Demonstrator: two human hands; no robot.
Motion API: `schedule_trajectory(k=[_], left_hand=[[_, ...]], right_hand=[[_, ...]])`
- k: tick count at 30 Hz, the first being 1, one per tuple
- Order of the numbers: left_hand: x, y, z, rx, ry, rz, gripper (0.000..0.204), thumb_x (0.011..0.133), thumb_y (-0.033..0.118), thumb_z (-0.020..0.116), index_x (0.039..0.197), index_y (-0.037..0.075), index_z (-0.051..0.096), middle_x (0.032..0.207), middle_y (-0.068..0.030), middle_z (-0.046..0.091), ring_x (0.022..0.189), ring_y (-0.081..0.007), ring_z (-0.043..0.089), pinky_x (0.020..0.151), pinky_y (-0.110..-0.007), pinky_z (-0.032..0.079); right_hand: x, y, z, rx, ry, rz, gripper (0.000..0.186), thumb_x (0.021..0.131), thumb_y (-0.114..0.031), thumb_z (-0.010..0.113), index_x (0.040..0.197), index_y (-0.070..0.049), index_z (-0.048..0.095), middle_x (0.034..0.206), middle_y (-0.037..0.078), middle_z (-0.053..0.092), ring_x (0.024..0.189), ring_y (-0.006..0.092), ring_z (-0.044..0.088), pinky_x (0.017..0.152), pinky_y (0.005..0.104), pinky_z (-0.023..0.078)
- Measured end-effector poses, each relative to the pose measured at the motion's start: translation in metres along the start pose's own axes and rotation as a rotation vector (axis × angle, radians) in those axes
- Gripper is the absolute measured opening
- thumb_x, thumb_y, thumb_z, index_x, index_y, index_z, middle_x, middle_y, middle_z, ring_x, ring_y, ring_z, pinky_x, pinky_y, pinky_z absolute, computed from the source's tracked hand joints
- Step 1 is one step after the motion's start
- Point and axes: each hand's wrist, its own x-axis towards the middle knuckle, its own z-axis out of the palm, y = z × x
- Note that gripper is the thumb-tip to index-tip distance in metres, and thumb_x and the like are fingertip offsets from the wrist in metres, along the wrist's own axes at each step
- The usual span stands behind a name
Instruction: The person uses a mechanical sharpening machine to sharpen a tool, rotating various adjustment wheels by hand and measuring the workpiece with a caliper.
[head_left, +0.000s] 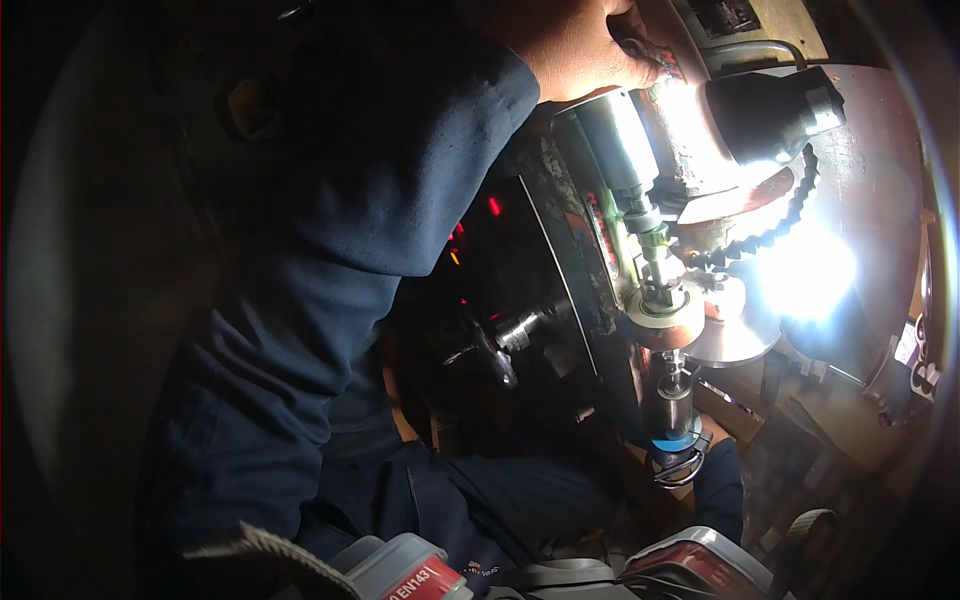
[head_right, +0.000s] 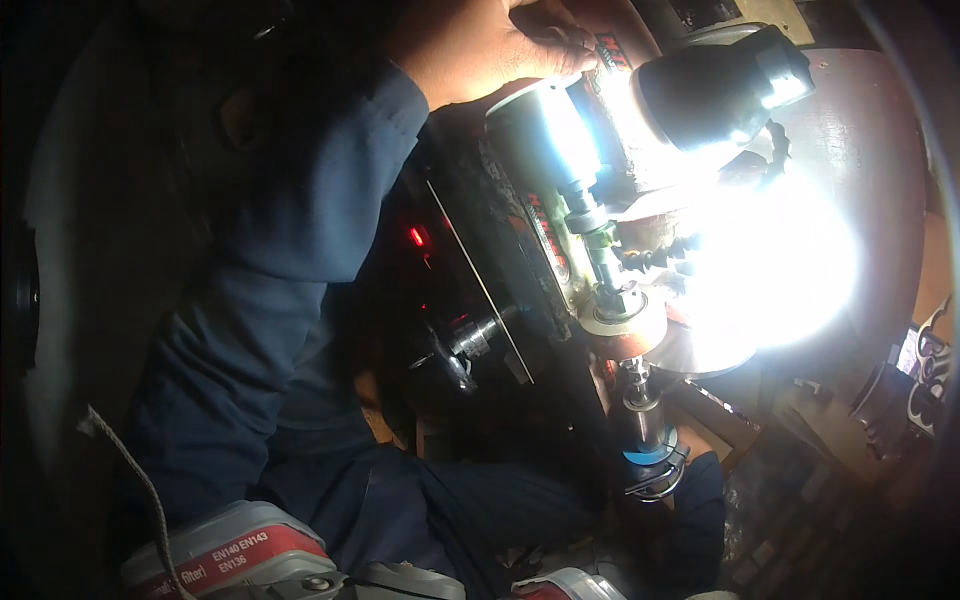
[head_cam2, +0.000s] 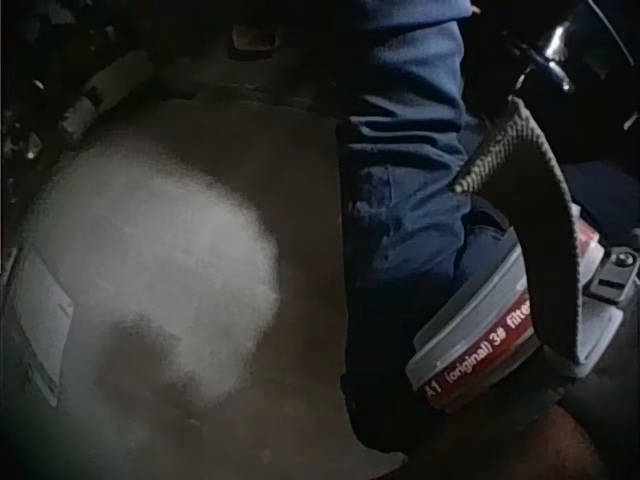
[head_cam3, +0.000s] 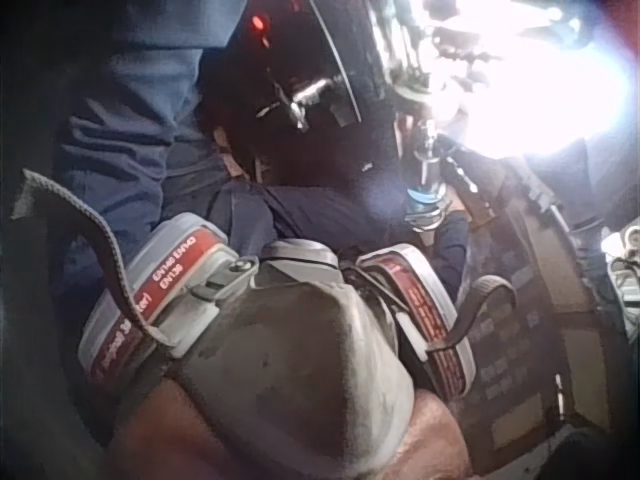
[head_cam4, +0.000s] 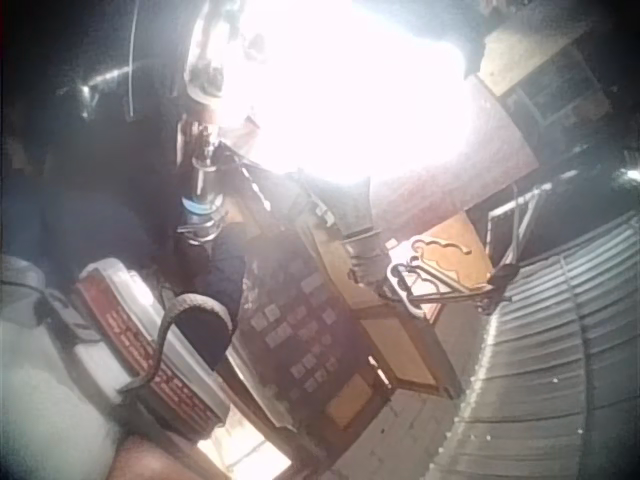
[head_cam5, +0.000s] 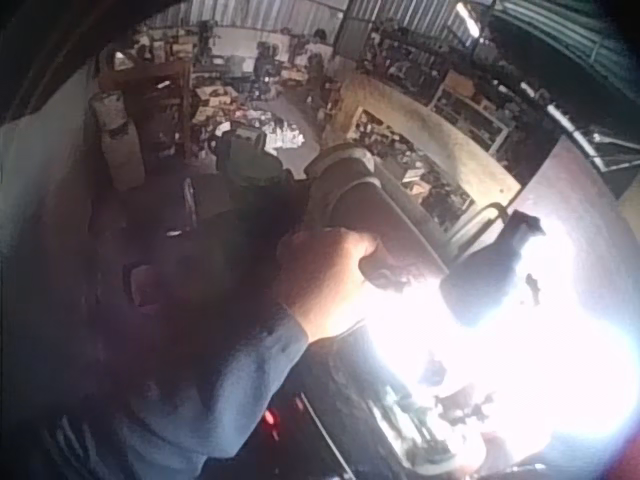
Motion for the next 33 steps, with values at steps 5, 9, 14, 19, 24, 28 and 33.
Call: schedule_trajectory(k=[5, 9, 14, 19, 24, 28, 33], left_hand=[[0.003, -0.002, -0.001, 0.022, 0.021, -0.021, 0.028, 0.069, 0.023, 0.068, 0.091, 0.006, 0.067, 0.087, -0.0168, 0.067, 0.086, -0.0323, 0.064, 0.077, -0.041, 0.050], [-0.008, 0.014, -0.014, 0.031, 0.020, -0.052, 0.027, 0.071, 0.024, 0.067, 0.093, 0.008, 0.068, 0.088, -0.0163, 0.067, 0.087, -0.0326, 0.064, 0.079, -0.041, 0.050], [0.003, 0.005, -0.004, 0.034, -0.028, -0.078, 0.029, 0.072, 0.029, 0.068, 0.094, 0.010, 0.068, 0.089, -0.0161, 0.067, 0.087, -0.0329, 0.064, 0.078, -0.041, 0.050], [-0.002, 0.006, -0.012, 0.027, 0.015, -0.115, 0.040, 0.067, 0.040, 0.073, 0.093, 0.010, 0.068, 0.087, -0.0177, 0.067, 0.085, -0.0339, 0.065, 0.079, -0.042, 0.051], [0.002, 0.019, -0.015, 0.013, -0.101, -0.198, 0.044, 0.066, 0.044, 0.074, 0.095, 0.011, 0.069, 0.090, -0.0182, 0.067, 0.088, -0.0338, 0.065, 0.080, -0.042, 0.051], [0.000, 0.017, -0.013, 0.038, -0.032, -0.184, 0.045, 0.066, 0.045, 0.074, 0.094, 0.011, 0.068, 0.092, -0.0174, 0.067, 0.088, -0.0333, 0.065, 0.079, -0.042, 0.051], [0.001, 0.022, -0.007, -0.019, -0.048, -0.184, 0.041, 0.068, 0.042, 0.072, 0.094, 0.010, 0.068, 0.092, -0.0161, 0.067, 0.088, -0.0322, 0.065, 0.078, -0.040, 0.051]], right_hand=[[0.001, -0.006, 0.001, 0.001, 0.008, -0.023, 0.019, 0.082, -0.009, 0.054, 0.083, 0.002, 0.069, 0.076, 0.005, 0.066, 0.065, 0.0119, 0.060, 0.060, 0.0271, 0.048], [-0.002, -0.003, 0.005, 0.017, 0.036, -0.046, 0.019, 0.082, -0.009, 0.054, 0.084, 0.003, 0.069, 0.077, 0.006, 0.067, 0.065, 0.0119, 0.061, 0.060, 0.0271, 0.049], [-0.021, -0.006, 0.012, 0.051, 0.148, -0.145, 0.020, 0.083, -0.009, 0.054, 0.086, 0.003, 0.069, 0.078, 0.006, 0.067, 0.067, 0.0120, 0.061, 0.062, 0.0271, 0.049], [-0.059, -0.036, 0.053, 0.098, 0.567, -0.276, 0.022, 0.084, -0.010, 0.053, 0.091, 0.004, 0.068, 0.082, 0.007, 0.067, 0.070, 0.0124, 0.061, 0.065, 0.0272, 0.049], [-0.063, -0.020, 0.091, 0.171, 0.893, -0.363, 0.026, 0.087, -0.011, 0.049, 0.096, 0.006, 0.066, 0.087, 0.010, 0.067, 0.076, 0.0151, 0.062, 0.070, 0.0288, 0.049], [-0.065, -0.017, 0.123, 0.050, 1.286, -0.402, 0.032, 0.093, -0.016, 0.042, 0.103, 0.005, 0.064, 0.097, 0.016, 0.066, 0.088, 0.0257, 0.063, 0.078, 0.0359, 0.048], [-0.061, -0.013, 0.164, -0.081, 1.580, -0.460, 0.035, 0.097, -0.020, 0.036, 0.111, 0.002, 0.059, 0.107, 0.019, 0.062, 0.099, 0.0324, 0.059, 0.085, 0.0402, 0.045]])
